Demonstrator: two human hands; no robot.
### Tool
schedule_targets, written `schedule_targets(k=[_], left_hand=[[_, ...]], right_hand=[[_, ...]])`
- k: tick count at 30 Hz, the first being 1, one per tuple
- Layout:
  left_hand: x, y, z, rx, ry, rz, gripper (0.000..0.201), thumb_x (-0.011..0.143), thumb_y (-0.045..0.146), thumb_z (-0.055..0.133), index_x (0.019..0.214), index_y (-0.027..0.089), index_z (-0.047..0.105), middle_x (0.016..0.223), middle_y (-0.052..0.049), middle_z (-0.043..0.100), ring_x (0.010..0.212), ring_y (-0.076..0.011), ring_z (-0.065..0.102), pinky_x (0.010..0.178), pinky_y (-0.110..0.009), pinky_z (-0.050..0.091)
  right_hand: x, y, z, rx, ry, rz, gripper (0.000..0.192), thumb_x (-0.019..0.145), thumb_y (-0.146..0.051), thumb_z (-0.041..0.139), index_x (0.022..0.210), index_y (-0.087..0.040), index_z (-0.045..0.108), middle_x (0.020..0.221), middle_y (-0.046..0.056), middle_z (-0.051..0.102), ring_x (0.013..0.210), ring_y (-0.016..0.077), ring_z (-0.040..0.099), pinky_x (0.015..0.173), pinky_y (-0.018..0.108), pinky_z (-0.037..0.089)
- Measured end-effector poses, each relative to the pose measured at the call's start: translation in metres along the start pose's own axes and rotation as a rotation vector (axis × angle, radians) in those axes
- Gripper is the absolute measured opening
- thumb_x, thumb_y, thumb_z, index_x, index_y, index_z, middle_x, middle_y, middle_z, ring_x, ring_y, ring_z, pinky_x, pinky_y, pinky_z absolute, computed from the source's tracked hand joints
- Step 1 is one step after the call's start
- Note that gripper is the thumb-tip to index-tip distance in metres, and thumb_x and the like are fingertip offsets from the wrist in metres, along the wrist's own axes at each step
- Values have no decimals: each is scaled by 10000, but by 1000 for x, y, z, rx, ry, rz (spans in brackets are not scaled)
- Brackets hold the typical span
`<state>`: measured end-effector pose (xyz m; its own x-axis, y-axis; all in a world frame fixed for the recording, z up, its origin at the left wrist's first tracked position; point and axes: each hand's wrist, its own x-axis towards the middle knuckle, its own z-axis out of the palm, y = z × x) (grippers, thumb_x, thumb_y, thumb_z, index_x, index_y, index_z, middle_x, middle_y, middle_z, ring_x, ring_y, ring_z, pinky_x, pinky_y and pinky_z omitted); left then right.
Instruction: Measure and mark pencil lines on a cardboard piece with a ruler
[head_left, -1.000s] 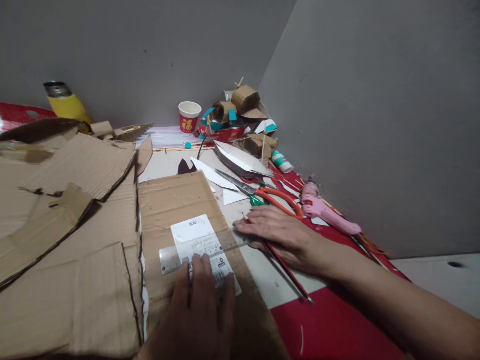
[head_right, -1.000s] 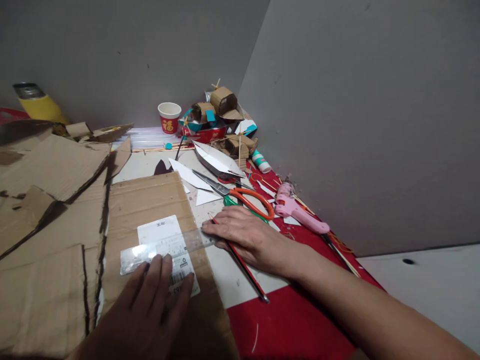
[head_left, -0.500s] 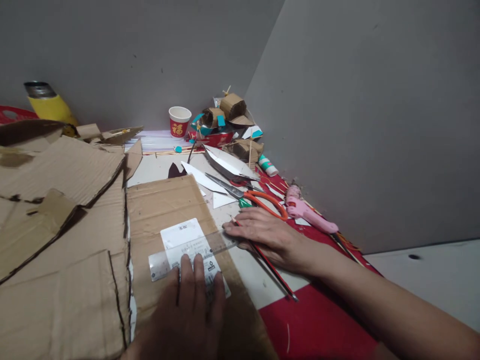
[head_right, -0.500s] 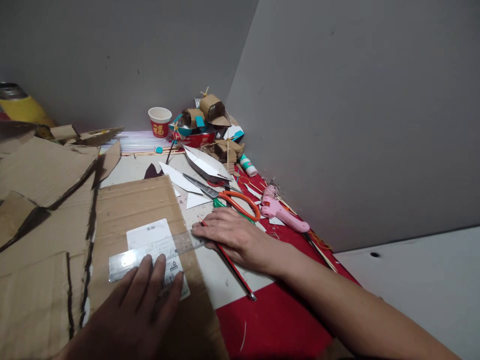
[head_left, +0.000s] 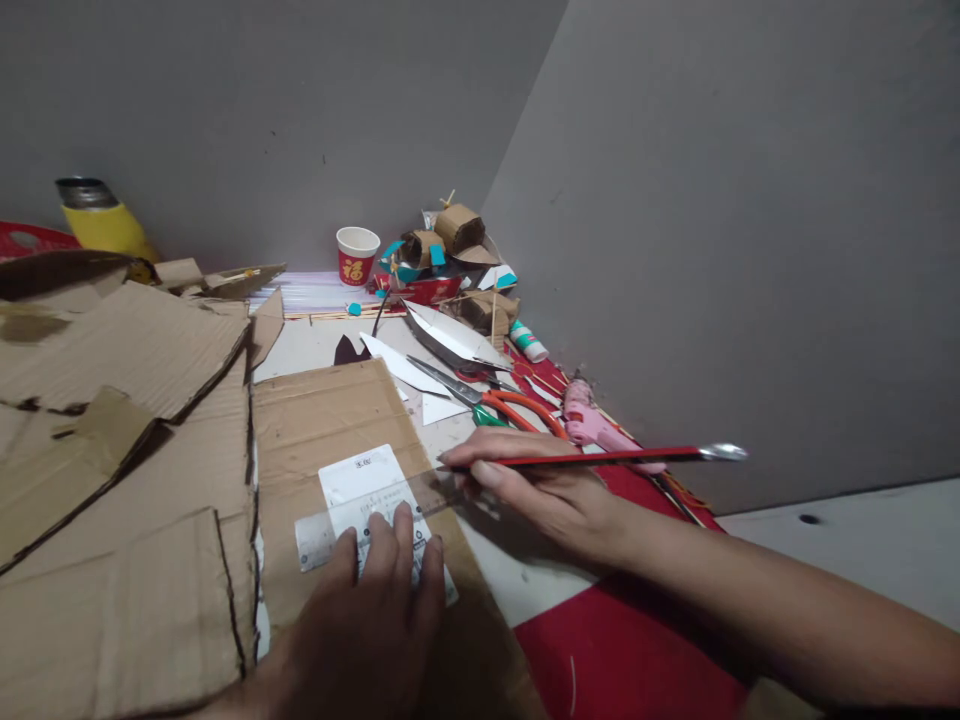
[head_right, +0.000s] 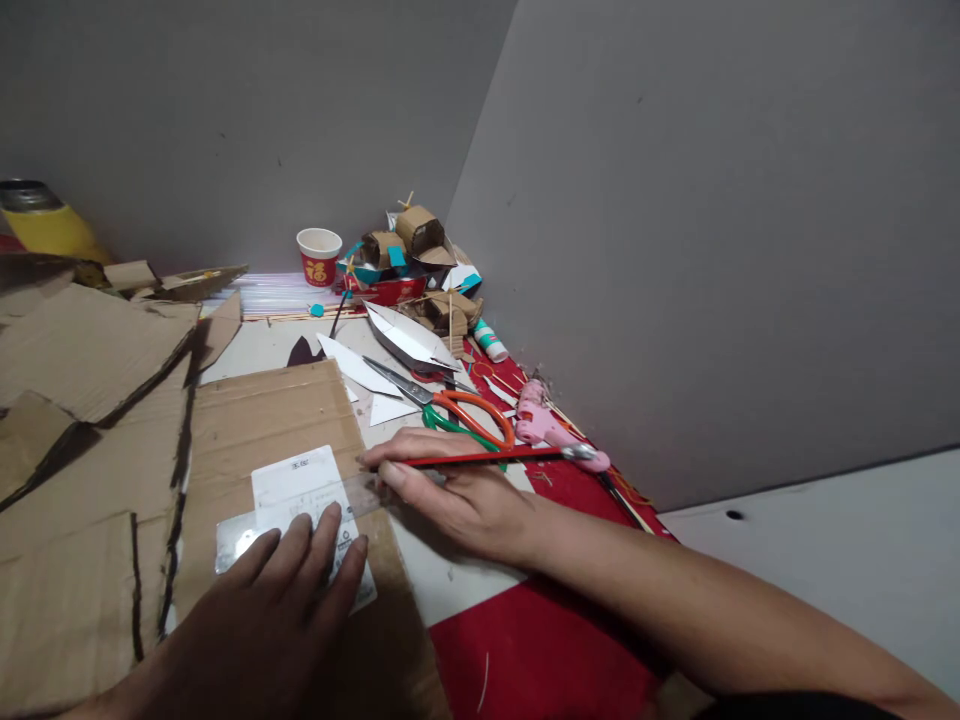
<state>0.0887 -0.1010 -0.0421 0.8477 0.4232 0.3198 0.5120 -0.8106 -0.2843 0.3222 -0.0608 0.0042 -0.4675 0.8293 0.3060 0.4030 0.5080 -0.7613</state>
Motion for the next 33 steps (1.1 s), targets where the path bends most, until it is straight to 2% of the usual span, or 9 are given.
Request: schedule_targets(k=[3, 6, 11, 18, 23, 28, 33], left_hand=[[0, 2, 2, 20, 17, 2, 439, 923, 335, 428, 1292, 111, 512, 1214, -173, 664, 1085, -290, 584, 871, -423, 362], [1, 4, 3, 42, 44, -9, 398, 933, 294, 406, 1265, 111, 526, 1207, -165, 668, 1066, -293, 593, 863, -431, 363], [2, 4, 1, 39, 22, -4, 422, 931, 320, 398, 1276, 105, 510, 1248, -176, 646, 1068, -300, 592, 861, -439, 369], [3, 3, 3, 40, 42, 13, 439, 911, 333, 446, 1265, 85, 520, 1232, -203, 645, 1058, -311, 590, 852, -445, 373], [2, 4, 3, 45, 48, 5, 414, 915, 300, 412, 1256, 89, 517, 1213, -183, 662, 1051, -309, 597, 852, -444, 374], [3, 5, 0, 37, 16, -23, 414, 909, 301, 415, 1255, 96, 513, 1231, -172, 657, 1075, -311, 592, 871, -446, 368], [4, 3, 0, 40, 18, 5, 438, 906, 332, 439, 1264, 94, 523, 1235, -188, 649, 1070, -304, 587, 863, -435, 373]], right_hand=[[4, 9, 25, 234, 161, 159, 170, 954, -304, 507, 916, -170, 604, 757, 40, 658, 650, 141, 638, 562, 258, 528], [5, 17, 39, 182, 232, 169, 116, 912, -269, 549, 839, -182, 576, 726, 25, 647, 651, 139, 625, 563, 248, 501], [4, 20, 40, 38, 189, 90, 108, 906, -216, 530, 821, -184, 586, 732, 27, 640, 660, 141, 609, 578, 253, 484], [5, 23, 42, 25, 164, 134, 125, 910, -211, 518, 801, -185, 572, 719, 8, 598, 645, 132, 553, 582, 261, 447], [6, 23, 41, 7, 141, 141, 133, 916, -208, 511, 799, -186, 569, 720, 3, 580, 642, 128, 532, 571, 255, 427], [6, 23, 41, -30, 125, 128, 126, 919, -216, 514, 805, -189, 560, 728, -1, 565, 647, 127, 519, 597, 264, 428], [7, 21, 40, -40, 104, 137, 150, 920, -223, 507, 776, -195, 537, 682, -20, 516, 611, 123, 481, 569, 259, 405]])
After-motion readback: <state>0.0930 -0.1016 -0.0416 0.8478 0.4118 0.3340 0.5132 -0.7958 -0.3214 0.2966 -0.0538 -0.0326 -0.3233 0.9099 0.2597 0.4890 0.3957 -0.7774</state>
